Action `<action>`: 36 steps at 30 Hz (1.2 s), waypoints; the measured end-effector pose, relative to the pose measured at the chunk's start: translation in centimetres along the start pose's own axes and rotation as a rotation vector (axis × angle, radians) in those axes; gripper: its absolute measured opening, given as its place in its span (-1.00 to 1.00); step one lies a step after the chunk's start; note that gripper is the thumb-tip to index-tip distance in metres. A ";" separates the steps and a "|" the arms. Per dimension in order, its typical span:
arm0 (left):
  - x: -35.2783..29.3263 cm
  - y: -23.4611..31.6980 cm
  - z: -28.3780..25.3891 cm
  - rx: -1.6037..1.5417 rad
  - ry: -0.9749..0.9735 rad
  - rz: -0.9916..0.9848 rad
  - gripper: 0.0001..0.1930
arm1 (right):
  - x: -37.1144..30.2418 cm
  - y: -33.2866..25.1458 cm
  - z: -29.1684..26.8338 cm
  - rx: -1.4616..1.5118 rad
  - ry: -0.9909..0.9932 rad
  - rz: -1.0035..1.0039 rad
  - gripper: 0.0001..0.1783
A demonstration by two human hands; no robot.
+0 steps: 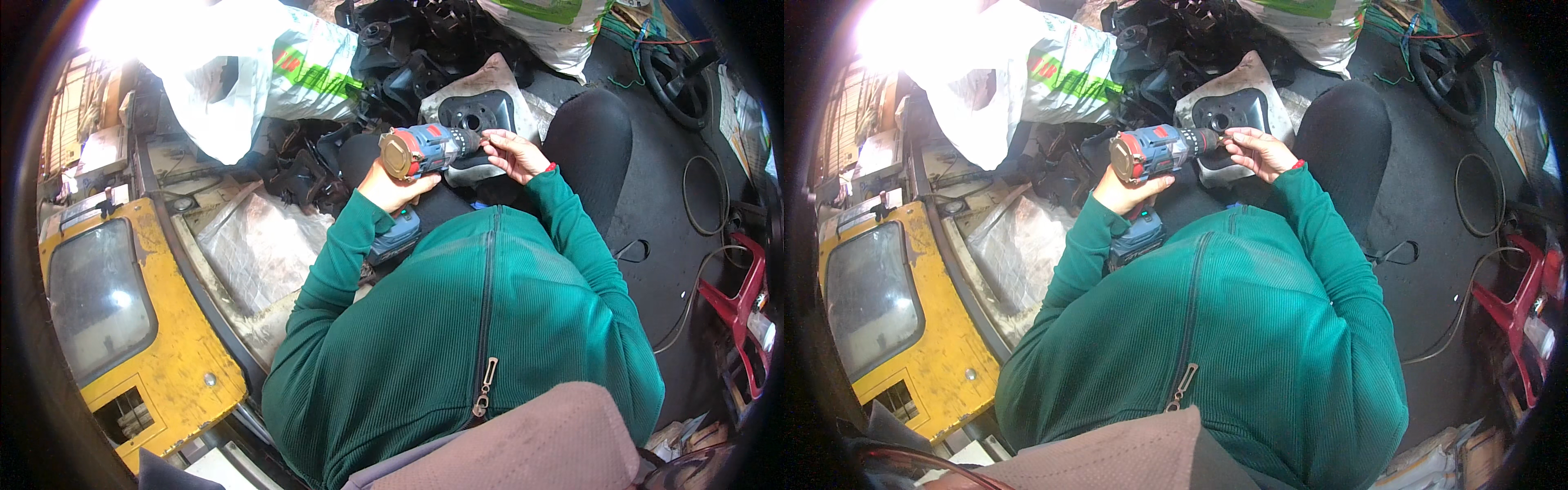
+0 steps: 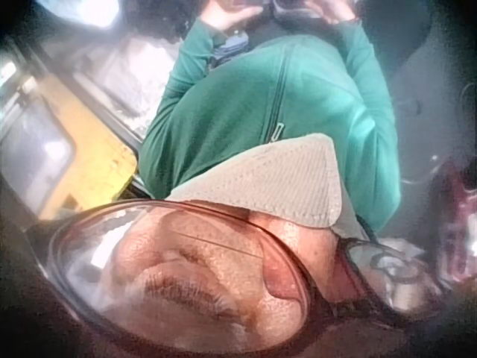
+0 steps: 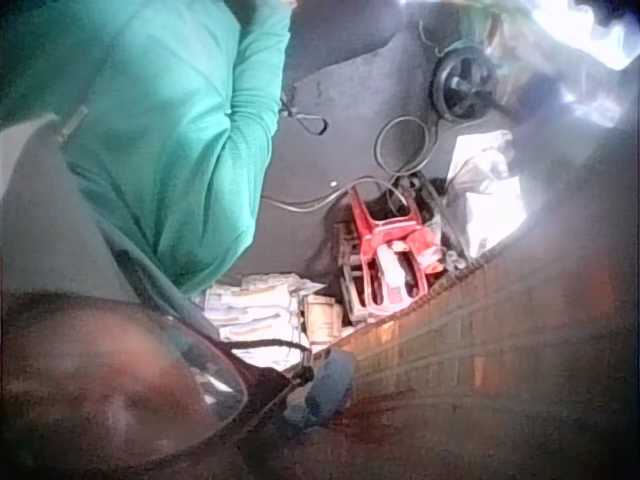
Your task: The person sits on the floor and uses a cordless drill to fasten screws into black plastic parts. They repeatedly retrieve parts from white sacks, position them on a cloth, drill, and return them to the sacks.
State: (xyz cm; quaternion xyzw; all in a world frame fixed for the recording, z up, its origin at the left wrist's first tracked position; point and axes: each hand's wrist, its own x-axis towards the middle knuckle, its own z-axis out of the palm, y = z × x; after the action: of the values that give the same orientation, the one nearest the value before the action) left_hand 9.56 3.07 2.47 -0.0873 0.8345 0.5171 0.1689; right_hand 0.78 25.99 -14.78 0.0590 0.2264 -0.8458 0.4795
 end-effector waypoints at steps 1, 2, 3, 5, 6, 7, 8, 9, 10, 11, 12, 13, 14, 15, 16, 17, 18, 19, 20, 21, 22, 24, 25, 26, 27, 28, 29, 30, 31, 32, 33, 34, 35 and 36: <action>0.1 -0.1 0.0 0.006 0.011 0.037 -0.56 | 0.2 -0.1 -0.2 -0.029 0.011 -0.004 -0.67; 0.1 -0.1 -0.1 -0.015 -0.007 0.006 -0.57 | 0.3 0.0 0.0 -0.055 0.025 -0.007 -0.67; 0.2 -0.1 -0.2 -0.037 -0.024 -0.026 -0.58 | 0.3 0.0 0.2 -0.082 0.039 -0.008 -0.68; 0.2 0.2 -0.7 -0.065 -0.071 -0.116 -0.61 | 0.3 -0.2 0.2 -0.128 0.039 0.010 -0.69; 0.2 0.6 -1.0 -0.073 -0.101 -0.175 -0.62 | 0.4 -0.4 0.0 -0.161 0.031 0.022 -0.70; 0.3 1.0 -1.3 -0.081 -0.131 -0.233 -0.64 | 0.6 -0.5 -0.2 -0.194 0.023 0.033 -0.72; 0.3 1.4 -1.6 -0.054 -0.151 -0.262 -0.64 | 0.7 -0.4 -0.2 -0.218 0.031 0.051 -0.71; 0.4 1.8 -1.8 -0.028 -0.172 -0.290 -0.64 | 0.9 -0.5 -0.3 -0.248 0.008 0.057 -0.70; 0.4 1.9 -2.0 -0.001 -0.193 -0.319 -0.65 | 1.0 -0.6 -0.5 -0.277 -0.015 0.063 -0.70; 0.6 1.7 -2.0 -0.034 -0.184 -0.306 -0.65 | 1.2 -0.8 -0.6 -0.308 -0.041 0.065 -0.70; 0.7 1.3 -1.8 -0.066 -0.175 -0.294 -0.65 | 1.3 -0.8 -0.8 -0.292 -0.031 0.063 -0.69; 0.8 0.9 -1.6 -0.099 -0.167 -0.281 -0.66 | 1.3 -0.7 -1.1 -0.276 -0.020 0.060 -0.69; 1.0 0.9 -1.3 -0.135 -0.123 -0.245 -0.65 | 1.6 -1.1 -1.0 -0.265 -0.012 0.054 -0.68; 0.9 0.9 -0.6 -0.171 -0.080 -0.210 -0.64 | 1.6 -1.1 -0.8 -0.247 0.040 0.044 -0.68; 1.3 0.9 -0.2 -0.208 -0.038 -0.173 -0.62 | 1.5 -1.0 -0.4 -0.228 0.093 0.034 -0.67; 1.8 0.9 -0.2 -0.195 -0.025 -0.179 -0.62 | 1.4 -1.1 -0.1 -0.209 0.144 0.024 -0.66; 2.4 0.8 0.0 -0.181 -0.018 -0.185 -0.62 | 2.0 -0.3 -1.9 -0.227 0.269 -0.063 -0.67; 3.1 0.9 0.1 -0.167 -0.011 -0.192 -0.61 | 2.8 0.4 -4.3 -0.243 0.444 -0.132 -0.67; 3.8 0.8 0.1 -0.098 -0.006 -0.189 -0.66 | 3.4 0.6 -4.7 -0.323 0.547 -0.179 -0.65; 4.8 0.2 -0.2 0.046 0.003 -0.259 -0.62 | 3.7 0.7 -5.1 -0.402 0.651 -0.225 -0.63; 5.7 0.1 -0.2 0.165 0.015 -0.188 -0.58 | 4.0 0.8 -5.6 -0.536 0.667 -0.196 -0.63; 7.3 -0.1 -0.2 0.354 0.038 -0.045 -0.52 | 4.8 1.0 -4.2 -0.689 0.710 -0.175 -0.60; 7.9 -0.8 -0.2 0.421 0.047 0.027 -0.50 | 5.4 1.4 -5.1 -0.768 0.679 -0.200 -0.64; 8.4 -0.8 -0.1 0.486 0.050 0.098 -0.47 | 6.0 1.8 -5.6 -0.821 0.674 -0.266 -0.65; 8.8 -0.6 -0.1 0.488 0.012 0.040 -0.46 | 6.4 2.2 -6.2 -0.873 0.669 -0.332 -0.66; 9.3 -0.3 -0.2 0.489 -0.026 -0.018 -0.46 | 6.6 2.5 -7.0 -0.870 0.655 -0.296 -0.63; 9.6 -0.1 -0.2 0.488 -0.059 -0.079 -0.45 | 6.7 2.3 -6.9 -0.871 0.636 -0.257 -0.59; 9.8 -0.2 -0.1 0.534 -0.061 -0.039 -0.45 | 6.7 2.1 -6.7 -0.871 0.616 -0.219 -0.56; 10.0 -0.3 0.1 0.580 -0.063 0.001 -0.45 | 6.8 2.0 -6.7 -0.883 0.619 -0.203 -0.57; 10.3 -0.3 0.2 0.625 -0.066 0.044 -0.46 | 6.8 2.0 -6.7 -0.897 0.623 -0.188 -0.57; 10.6 -0.2 0.2 0.647 -0.086 0.025 -0.46 | 6.8 2.0 -6.7 -0.910 0.627 -0.174 -0.57; 11.0 0.1 0.1 0.668 -0.106 0.007 -0.47 | 6.9 2.0 -6.7 -0.888 0.624 -0.183 -0.57; 11.3 0.4 0.1 0.688 -0.124 -0.012 -0.48 | 6.9 2.0 -6.7 -0.868 0.620 -0.191 -0.58; 11.6 0.9 0.2 0.716 -0.140 -0.009 -0.49 | 6.9 2.0 -6.7 -0.848 0.616 -0.199 -0.58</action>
State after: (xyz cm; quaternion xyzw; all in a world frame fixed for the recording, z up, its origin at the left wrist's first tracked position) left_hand -1.46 4.02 -1.25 0.0094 0.9487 0.1961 0.2479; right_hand -2.05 22.63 -23.55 0.0840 0.6832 -0.6649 0.2899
